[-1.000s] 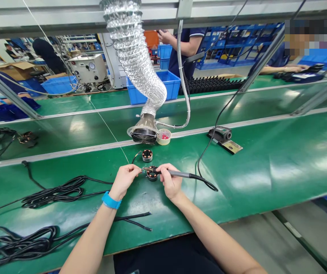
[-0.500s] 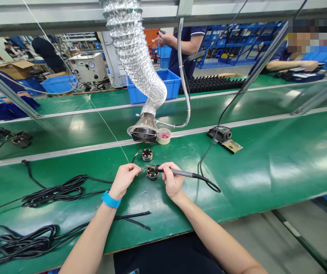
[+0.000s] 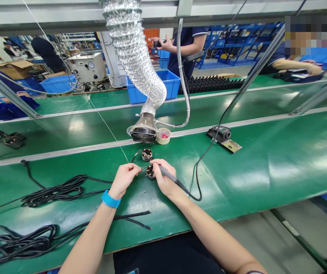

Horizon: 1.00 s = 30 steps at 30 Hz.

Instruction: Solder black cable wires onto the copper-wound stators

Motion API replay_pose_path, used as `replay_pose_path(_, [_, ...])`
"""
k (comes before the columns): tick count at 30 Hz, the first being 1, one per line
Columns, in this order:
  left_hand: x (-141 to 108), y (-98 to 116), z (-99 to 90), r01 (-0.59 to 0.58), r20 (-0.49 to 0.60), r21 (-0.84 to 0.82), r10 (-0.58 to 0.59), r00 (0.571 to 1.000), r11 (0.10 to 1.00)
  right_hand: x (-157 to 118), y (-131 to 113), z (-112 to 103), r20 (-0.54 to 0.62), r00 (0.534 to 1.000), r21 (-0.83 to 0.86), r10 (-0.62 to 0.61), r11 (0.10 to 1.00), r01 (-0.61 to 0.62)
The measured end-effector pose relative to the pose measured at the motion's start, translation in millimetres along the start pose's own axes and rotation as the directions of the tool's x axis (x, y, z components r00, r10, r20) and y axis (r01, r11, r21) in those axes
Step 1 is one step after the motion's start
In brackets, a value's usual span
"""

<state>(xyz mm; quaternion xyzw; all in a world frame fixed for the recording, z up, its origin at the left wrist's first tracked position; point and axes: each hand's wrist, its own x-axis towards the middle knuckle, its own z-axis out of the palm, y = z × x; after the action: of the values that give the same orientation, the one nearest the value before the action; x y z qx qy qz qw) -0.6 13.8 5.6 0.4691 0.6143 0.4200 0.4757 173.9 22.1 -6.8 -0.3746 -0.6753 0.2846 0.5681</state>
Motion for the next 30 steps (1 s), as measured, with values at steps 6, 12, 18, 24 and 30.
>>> replay_pose_path(6, [-1.5,2.2,0.4,-0.036,0.013,0.029,0.035,0.999,0.999,12.0,2.3,11.7,0.148,0.981,-0.029,-0.124,0.991,0.129])
replay_pose_path(12, [-7.8,9.4,2.0,-0.130,0.036,0.073,0.128,0.991,0.989,8.5,9.3,16.4,0.213,0.961,-0.026,-0.179,0.982,0.189])
replay_pose_path(18, [-10.6,14.0,-3.6,-0.083,0.148,0.100,0.068,0.987,0.992,4.8,15.2,16.8,0.196,0.951,-0.090,-0.239,0.961,0.260])
replay_pose_path(24, [-7.9,11.9,-7.6,-0.008,0.227,-0.002,0.009,0.974,1.000,1.0,17.3,14.4,0.194,0.949,-0.105,-0.247,0.957,0.270])
replay_pose_path(30, [-4.6,4.9,-5.1,0.089,0.222,-0.070,-0.072,0.972,0.994,-2.7,16.3,15.8,0.241,0.947,-0.106,-0.212,0.964,0.243])
